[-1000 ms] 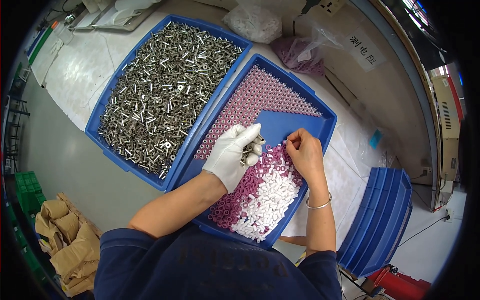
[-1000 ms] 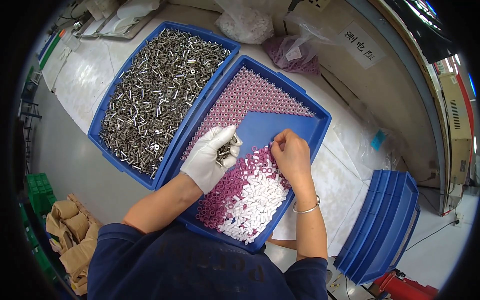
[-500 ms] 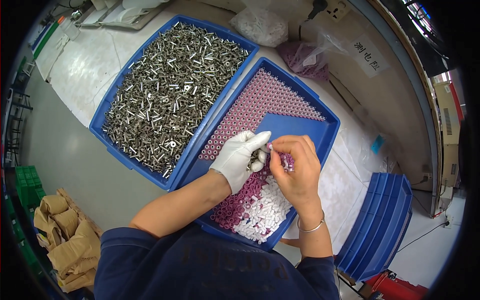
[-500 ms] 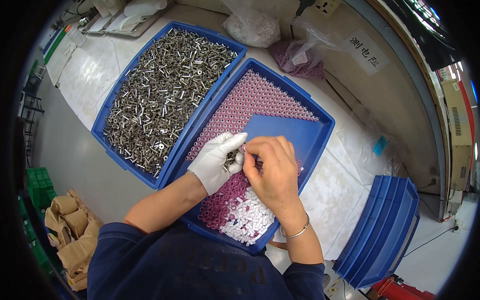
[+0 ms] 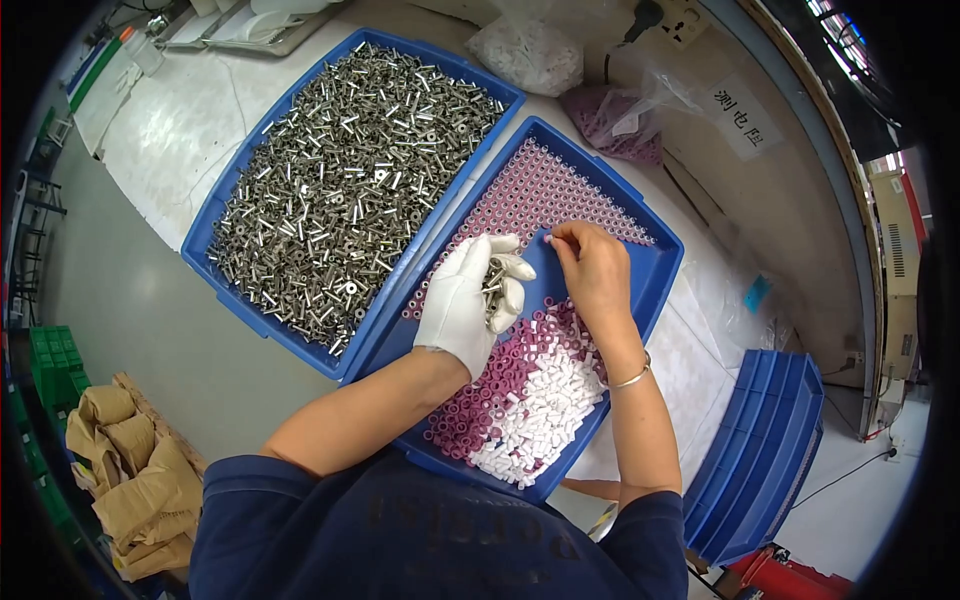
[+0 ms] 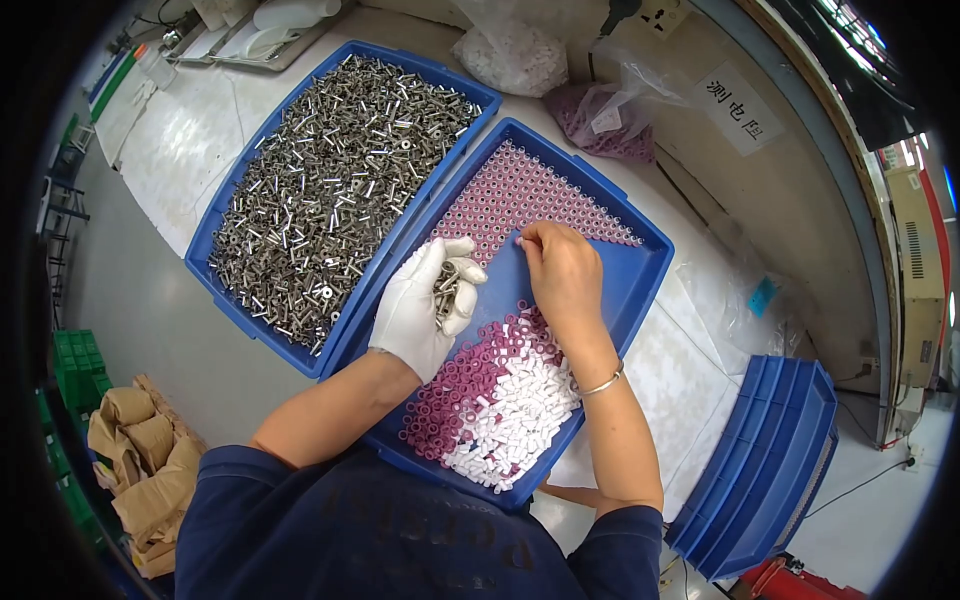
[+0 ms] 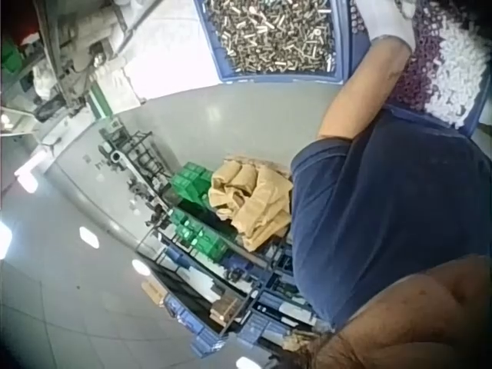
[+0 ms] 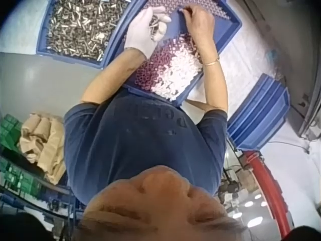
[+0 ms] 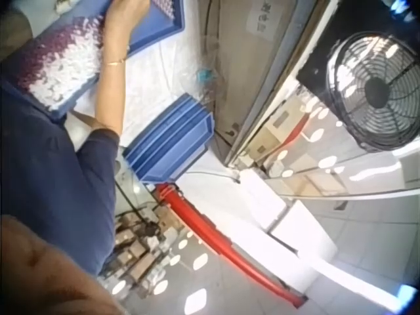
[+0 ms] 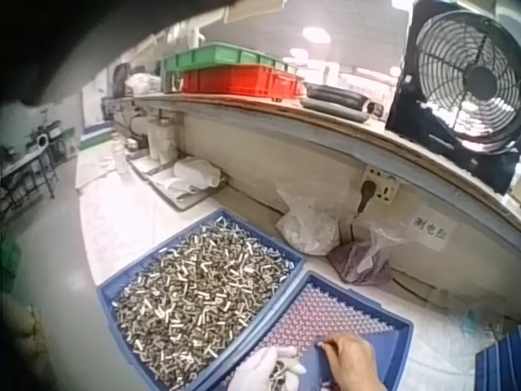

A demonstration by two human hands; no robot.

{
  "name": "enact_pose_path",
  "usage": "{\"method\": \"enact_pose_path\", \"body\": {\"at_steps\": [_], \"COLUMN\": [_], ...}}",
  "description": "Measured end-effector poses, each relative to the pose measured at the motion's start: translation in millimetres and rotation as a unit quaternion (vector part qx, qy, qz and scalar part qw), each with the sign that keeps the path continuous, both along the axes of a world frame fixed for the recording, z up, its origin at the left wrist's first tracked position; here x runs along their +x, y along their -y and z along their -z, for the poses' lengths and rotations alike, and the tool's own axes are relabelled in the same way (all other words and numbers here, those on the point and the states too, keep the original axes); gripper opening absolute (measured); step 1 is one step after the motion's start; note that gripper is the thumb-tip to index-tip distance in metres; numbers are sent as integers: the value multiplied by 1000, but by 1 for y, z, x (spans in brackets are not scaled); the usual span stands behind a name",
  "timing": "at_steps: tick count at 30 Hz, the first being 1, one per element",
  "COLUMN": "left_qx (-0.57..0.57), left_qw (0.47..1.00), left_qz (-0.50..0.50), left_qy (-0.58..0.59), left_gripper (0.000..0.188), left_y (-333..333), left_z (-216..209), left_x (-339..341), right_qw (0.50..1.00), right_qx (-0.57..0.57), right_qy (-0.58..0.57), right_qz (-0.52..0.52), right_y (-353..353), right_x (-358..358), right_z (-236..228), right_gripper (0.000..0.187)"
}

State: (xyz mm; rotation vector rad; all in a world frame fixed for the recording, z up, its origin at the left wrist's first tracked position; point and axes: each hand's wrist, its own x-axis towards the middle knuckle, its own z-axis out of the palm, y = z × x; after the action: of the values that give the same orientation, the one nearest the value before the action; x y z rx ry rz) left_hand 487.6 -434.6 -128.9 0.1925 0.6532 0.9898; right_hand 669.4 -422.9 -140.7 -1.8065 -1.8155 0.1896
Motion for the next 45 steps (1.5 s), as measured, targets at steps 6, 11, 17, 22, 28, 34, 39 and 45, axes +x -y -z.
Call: {"method": "enact_pose_path", "body": {"at_steps": [6, 11, 17, 22, 28, 34, 39, 45], "left_qx": [-71, -85, -3, 19, -30, 6, 10, -10], "left_qw": [997, 996, 998, 994, 996, 996, 995, 996], "left_qz": [-4, -14, 56, 104, 80, 89, 92, 78], "left_qy": [43, -14, -14, -23, 23, -11, -28, -43], "left_gripper": [21, 24, 24, 26, 25, 26, 27, 24], "left_y": [-3, -4, -1, -1, -1, 0, -1, -2], "left_z": [2, -16, -9, -7, -13, -9, -8, -14], "left_x": [4, 12, 1, 2, 4, 2, 1, 5], "right_qw": [1000, 999, 990, 980, 973, 973, 982, 988], "right_qx": [-4, -40, -122, -133, -134, -137, -154, -140], "right_qy": [27, -7, 10, 33, 76, 56, -34, -51], "right_qz": [-14, 22, -76, -145, -174, -176, -107, -32], "right_y": [-12, -4, 50, 86, 95, 93, 85, 65], "right_x": [2, -5, -1, 2, 0, 0, -2, 4], "right_z": [16, -1, -41, -39, -31, -28, -30, -20], "right_gripper": [3, 4, 6, 8, 7, 10, 12, 8]}}
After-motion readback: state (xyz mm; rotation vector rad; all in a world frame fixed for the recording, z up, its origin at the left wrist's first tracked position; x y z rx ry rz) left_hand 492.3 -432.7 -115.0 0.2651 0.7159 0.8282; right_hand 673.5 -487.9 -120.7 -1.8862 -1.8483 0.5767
